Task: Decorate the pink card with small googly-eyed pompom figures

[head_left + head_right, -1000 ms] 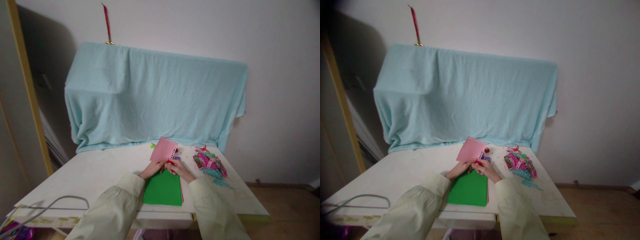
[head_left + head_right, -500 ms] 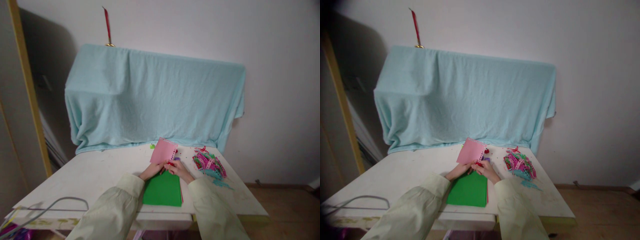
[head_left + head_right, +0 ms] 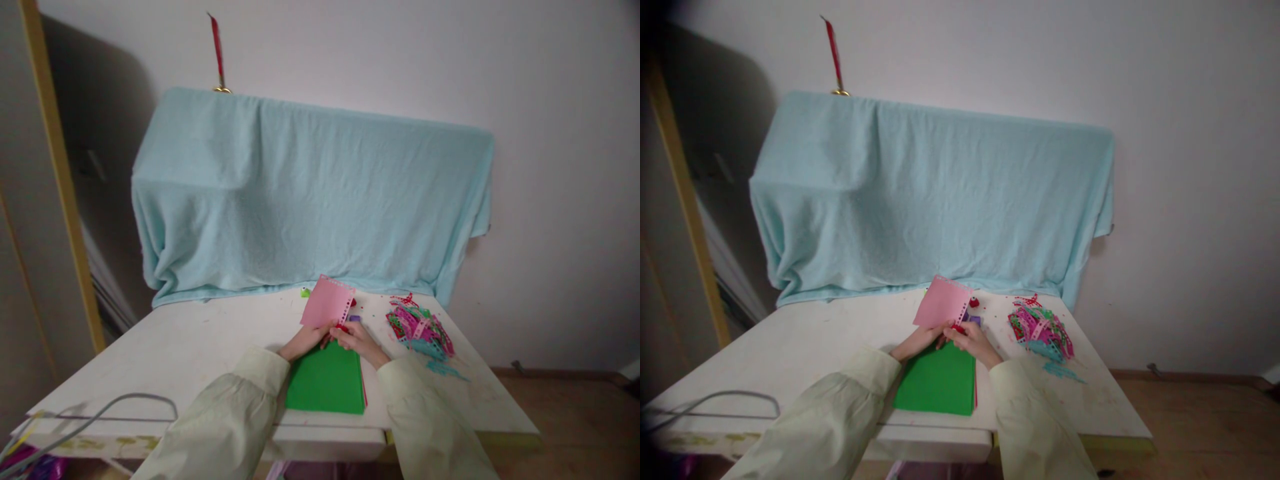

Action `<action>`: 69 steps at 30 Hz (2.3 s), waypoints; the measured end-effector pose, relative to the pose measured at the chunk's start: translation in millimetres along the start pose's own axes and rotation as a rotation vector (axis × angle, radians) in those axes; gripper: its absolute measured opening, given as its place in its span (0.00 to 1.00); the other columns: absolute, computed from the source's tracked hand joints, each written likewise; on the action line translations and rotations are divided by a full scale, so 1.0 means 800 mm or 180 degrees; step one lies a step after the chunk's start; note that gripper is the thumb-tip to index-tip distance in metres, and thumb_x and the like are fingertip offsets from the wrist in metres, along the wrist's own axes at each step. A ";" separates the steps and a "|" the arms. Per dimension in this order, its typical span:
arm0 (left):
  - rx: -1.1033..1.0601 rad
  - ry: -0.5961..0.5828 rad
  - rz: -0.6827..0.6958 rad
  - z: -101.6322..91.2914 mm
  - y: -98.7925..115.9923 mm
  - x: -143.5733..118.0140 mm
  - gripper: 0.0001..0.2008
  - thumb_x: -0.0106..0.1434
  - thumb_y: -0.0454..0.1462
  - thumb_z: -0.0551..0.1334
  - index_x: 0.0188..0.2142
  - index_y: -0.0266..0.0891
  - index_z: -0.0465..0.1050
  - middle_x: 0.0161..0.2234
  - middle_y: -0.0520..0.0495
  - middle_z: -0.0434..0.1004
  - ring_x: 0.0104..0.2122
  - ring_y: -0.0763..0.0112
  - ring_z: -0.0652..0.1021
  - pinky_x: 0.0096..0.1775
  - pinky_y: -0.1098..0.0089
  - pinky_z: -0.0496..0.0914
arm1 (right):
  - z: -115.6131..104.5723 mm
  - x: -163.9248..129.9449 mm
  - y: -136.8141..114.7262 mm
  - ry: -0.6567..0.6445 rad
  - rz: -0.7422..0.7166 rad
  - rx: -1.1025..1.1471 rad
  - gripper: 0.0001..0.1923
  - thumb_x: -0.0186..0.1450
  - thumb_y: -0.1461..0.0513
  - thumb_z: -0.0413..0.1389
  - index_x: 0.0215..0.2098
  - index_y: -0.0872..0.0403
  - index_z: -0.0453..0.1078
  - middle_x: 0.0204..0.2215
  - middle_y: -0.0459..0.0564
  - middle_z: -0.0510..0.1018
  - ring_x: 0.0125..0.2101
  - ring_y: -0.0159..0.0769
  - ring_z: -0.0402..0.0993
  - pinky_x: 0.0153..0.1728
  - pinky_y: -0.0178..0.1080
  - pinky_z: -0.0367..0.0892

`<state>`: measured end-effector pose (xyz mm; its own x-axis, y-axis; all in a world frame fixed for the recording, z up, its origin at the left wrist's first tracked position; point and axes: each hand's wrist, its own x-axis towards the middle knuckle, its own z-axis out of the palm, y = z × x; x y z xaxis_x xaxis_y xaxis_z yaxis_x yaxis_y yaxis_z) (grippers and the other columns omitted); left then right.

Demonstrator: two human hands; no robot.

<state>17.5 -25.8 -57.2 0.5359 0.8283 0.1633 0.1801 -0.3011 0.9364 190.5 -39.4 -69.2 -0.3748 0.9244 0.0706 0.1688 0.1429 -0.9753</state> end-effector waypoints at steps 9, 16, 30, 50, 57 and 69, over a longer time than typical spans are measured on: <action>-0.0071 -0.0104 0.0004 0.000 -0.002 0.002 0.27 0.62 0.56 0.46 0.23 0.37 0.65 0.17 0.52 0.64 0.18 0.75 0.65 0.26 0.72 0.61 | -0.001 0.001 0.000 -0.0117 0.0037 0.0091 0.23 0.58 0.45 0.56 0.29 0.58 0.70 0.16 0.41 0.64 0.15 0.23 0.55 0.15 0.30 0.48; -0.0151 -0.0153 0.0037 -0.001 0.000 0.000 0.28 0.62 0.56 0.46 0.23 0.36 0.65 0.17 0.52 0.64 0.18 0.75 0.65 0.26 0.72 0.61 | 0.001 -0.001 -0.004 -0.0004 0.0010 -0.0015 0.23 0.57 0.45 0.56 0.26 0.58 0.69 0.14 0.41 0.63 0.14 0.24 0.55 0.15 0.31 0.47; -0.0064 -0.0052 -0.0002 0.000 0.003 0.001 0.26 0.63 0.55 0.47 0.23 0.37 0.64 0.18 0.52 0.64 0.19 0.75 0.65 0.26 0.72 0.61 | 0.001 -0.002 -0.008 0.0018 -0.0195 -0.0065 0.23 0.59 0.45 0.55 0.28 0.58 0.70 0.13 0.40 0.62 0.14 0.24 0.54 0.16 0.32 0.47; 0.0358 0.0636 -0.0088 -0.008 0.016 -0.005 0.24 0.59 0.56 0.53 0.28 0.37 0.72 0.20 0.49 0.68 0.27 0.65 0.70 0.32 0.68 0.64 | 0.001 -0.001 -0.021 -0.0074 0.0055 0.0257 0.24 0.57 0.45 0.56 0.31 0.58 0.70 0.14 0.39 0.59 0.15 0.24 0.52 0.16 0.32 0.44; 0.0187 0.0768 0.0007 -0.007 0.031 -0.003 0.21 0.58 0.53 0.57 0.33 0.37 0.71 0.25 0.46 0.71 0.35 0.61 0.72 0.37 0.66 0.65 | -0.005 0.003 -0.012 -0.0075 0.0210 0.0970 0.20 0.56 0.48 0.59 0.34 0.58 0.68 0.15 0.37 0.56 0.15 0.22 0.45 0.16 0.31 0.39; -0.0032 0.0787 0.0045 0.009 0.000 0.005 0.24 0.62 0.54 0.51 0.21 0.37 0.63 0.14 0.54 0.59 0.17 0.74 0.63 0.23 0.72 0.58 | -0.011 0.003 -0.010 -0.0003 0.0312 0.1230 0.19 0.60 0.48 0.55 0.31 0.56 0.65 0.15 0.39 0.62 0.13 0.21 0.45 0.15 0.30 0.39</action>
<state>25.4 -25.9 -59.0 0.3199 0.9149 0.2463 0.1650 -0.3098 0.9364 196.7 -35.2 -59.6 -0.3748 0.9267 -0.0269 -0.1515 -0.0898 -0.9844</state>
